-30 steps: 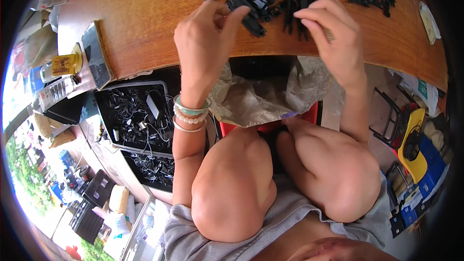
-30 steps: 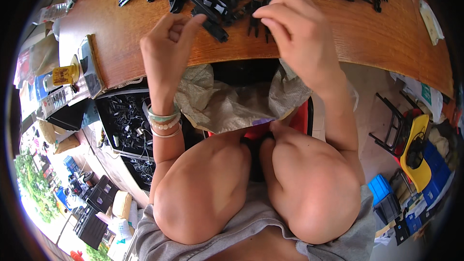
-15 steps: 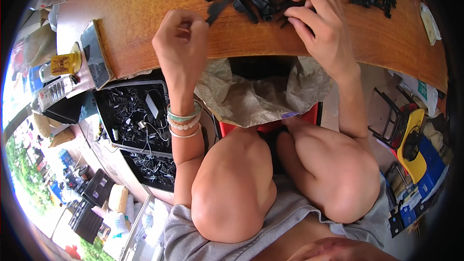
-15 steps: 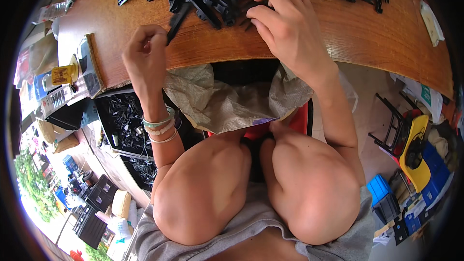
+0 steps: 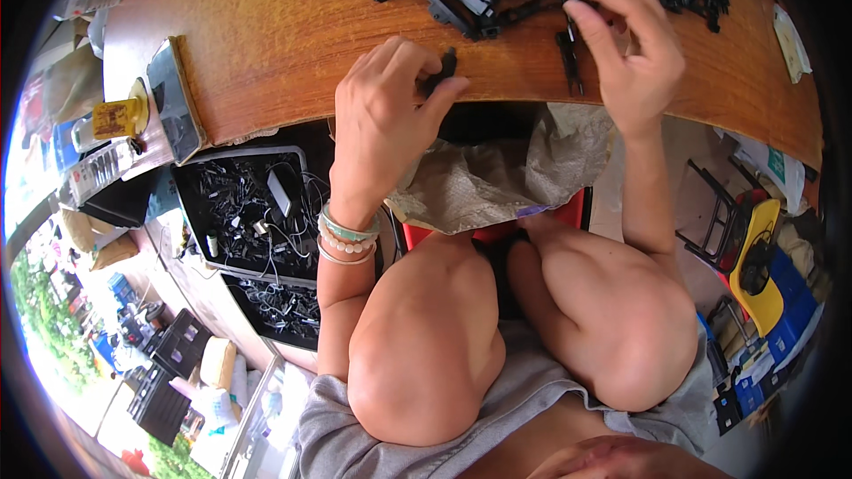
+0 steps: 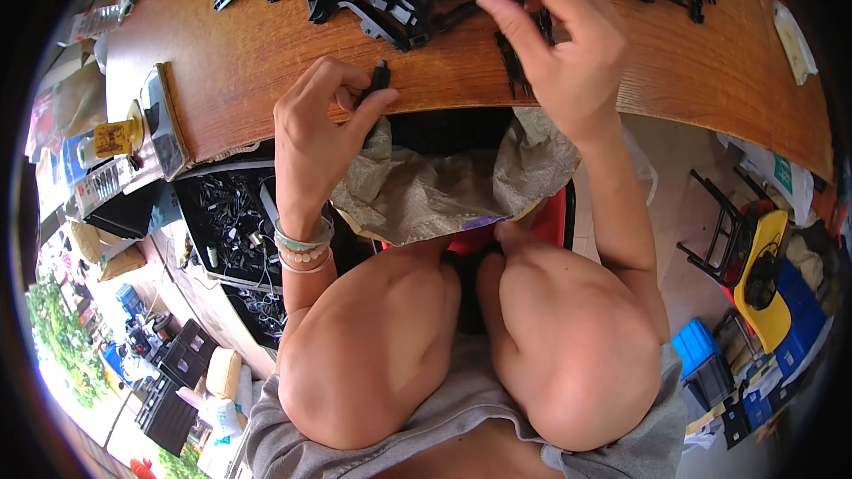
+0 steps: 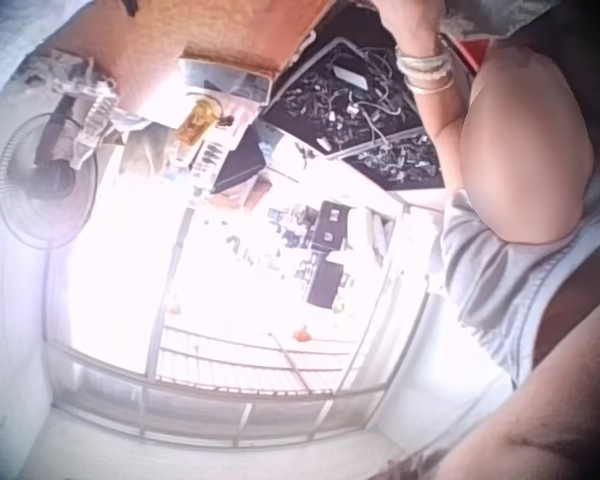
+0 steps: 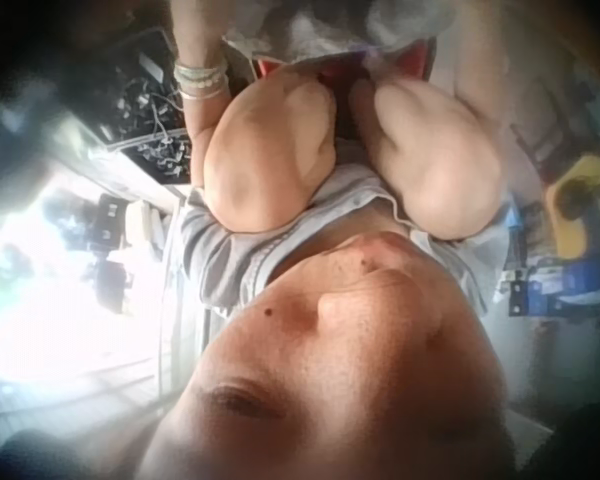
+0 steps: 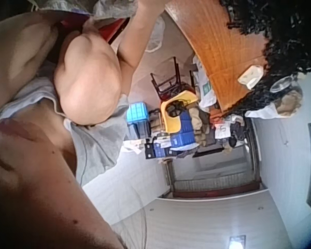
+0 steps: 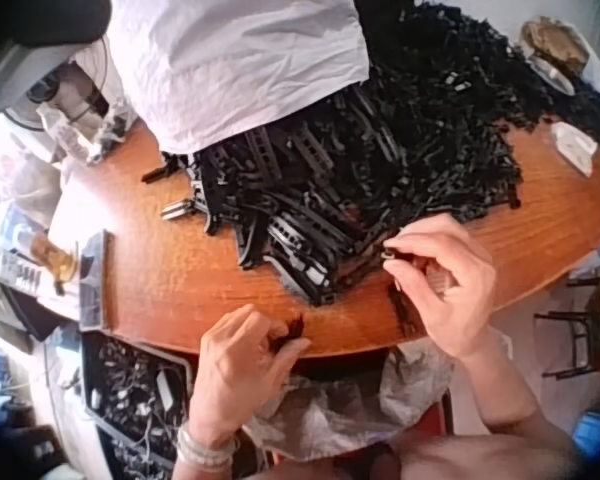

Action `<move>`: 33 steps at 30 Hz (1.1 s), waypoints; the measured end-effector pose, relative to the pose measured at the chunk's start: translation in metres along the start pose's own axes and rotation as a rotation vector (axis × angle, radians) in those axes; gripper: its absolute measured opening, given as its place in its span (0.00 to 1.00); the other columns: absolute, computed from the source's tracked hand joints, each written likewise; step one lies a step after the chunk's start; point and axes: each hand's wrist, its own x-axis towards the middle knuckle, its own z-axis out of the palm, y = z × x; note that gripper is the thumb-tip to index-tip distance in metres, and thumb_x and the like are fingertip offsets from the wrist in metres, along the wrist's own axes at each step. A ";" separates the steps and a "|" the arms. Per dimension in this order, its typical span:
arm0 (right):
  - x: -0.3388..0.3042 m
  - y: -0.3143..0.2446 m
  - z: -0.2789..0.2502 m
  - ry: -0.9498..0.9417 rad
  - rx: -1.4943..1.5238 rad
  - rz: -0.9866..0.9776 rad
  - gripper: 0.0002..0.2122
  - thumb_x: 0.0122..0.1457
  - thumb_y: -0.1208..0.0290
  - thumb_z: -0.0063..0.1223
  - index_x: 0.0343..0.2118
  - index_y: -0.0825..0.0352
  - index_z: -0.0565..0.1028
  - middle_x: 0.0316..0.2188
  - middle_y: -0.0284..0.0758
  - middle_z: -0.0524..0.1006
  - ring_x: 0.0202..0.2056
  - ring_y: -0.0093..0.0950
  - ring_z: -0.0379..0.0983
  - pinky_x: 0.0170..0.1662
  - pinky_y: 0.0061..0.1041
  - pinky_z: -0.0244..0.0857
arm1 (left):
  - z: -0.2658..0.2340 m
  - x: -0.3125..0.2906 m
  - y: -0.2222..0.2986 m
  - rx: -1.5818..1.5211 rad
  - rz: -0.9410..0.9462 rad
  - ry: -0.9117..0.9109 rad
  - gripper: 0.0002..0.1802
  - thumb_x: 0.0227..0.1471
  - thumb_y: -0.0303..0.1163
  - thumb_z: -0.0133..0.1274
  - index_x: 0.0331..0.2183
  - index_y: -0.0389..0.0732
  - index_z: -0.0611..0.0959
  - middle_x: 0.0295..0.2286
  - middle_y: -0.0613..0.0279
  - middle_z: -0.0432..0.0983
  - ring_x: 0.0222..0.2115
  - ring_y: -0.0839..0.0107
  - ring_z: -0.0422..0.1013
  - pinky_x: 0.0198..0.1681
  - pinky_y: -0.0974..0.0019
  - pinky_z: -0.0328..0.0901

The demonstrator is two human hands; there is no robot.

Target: The person repeatedly picks up plastic components from a pile on the table, snaps the pieces together by hand to assemble them, and drops the assembled parts into a bag.

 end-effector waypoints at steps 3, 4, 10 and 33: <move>0.002 -0.008 -0.008 0.026 0.390 0.284 0.06 0.49 0.82 0.58 0.31 0.70 0.78 0.34 0.34 0.76 0.32 0.24 0.73 0.36 0.20 0.65 | 0.001 0.001 0.001 -0.102 -0.050 0.023 0.13 0.44 0.28 0.62 0.29 0.35 0.74 0.22 0.57 0.70 0.23 0.65 0.70 0.27 0.66 0.65; 0.001 -0.010 -0.010 0.033 0.521 0.381 0.05 0.50 0.82 0.58 0.32 0.70 0.78 0.34 0.34 0.76 0.32 0.24 0.73 0.36 0.20 0.66 | 0.000 0.005 0.004 -0.196 -0.067 0.091 0.11 0.47 0.27 0.59 0.30 0.34 0.74 0.23 0.57 0.73 0.24 0.67 0.72 0.27 0.68 0.66; -0.004 -0.029 -0.016 -0.168 0.929 0.642 0.06 0.55 0.84 0.50 0.36 0.74 0.76 0.33 0.38 0.77 0.31 0.23 0.75 0.36 0.19 0.70 | -0.003 0.016 0.022 -1.029 -0.518 0.039 0.15 0.54 0.25 0.52 0.43 0.28 0.71 0.29 0.55 0.77 0.29 0.71 0.75 0.33 0.74 0.69; -0.007 -0.050 -0.011 -0.194 0.336 0.182 0.18 0.40 0.85 0.60 0.39 0.71 0.76 0.38 0.40 0.75 0.36 0.31 0.71 0.36 0.25 0.67 | 0.000 0.009 0.035 -0.377 0.148 -0.102 0.21 0.45 0.26 0.59 0.42 0.34 0.73 0.22 0.50 0.71 0.22 0.48 0.70 0.21 0.57 0.64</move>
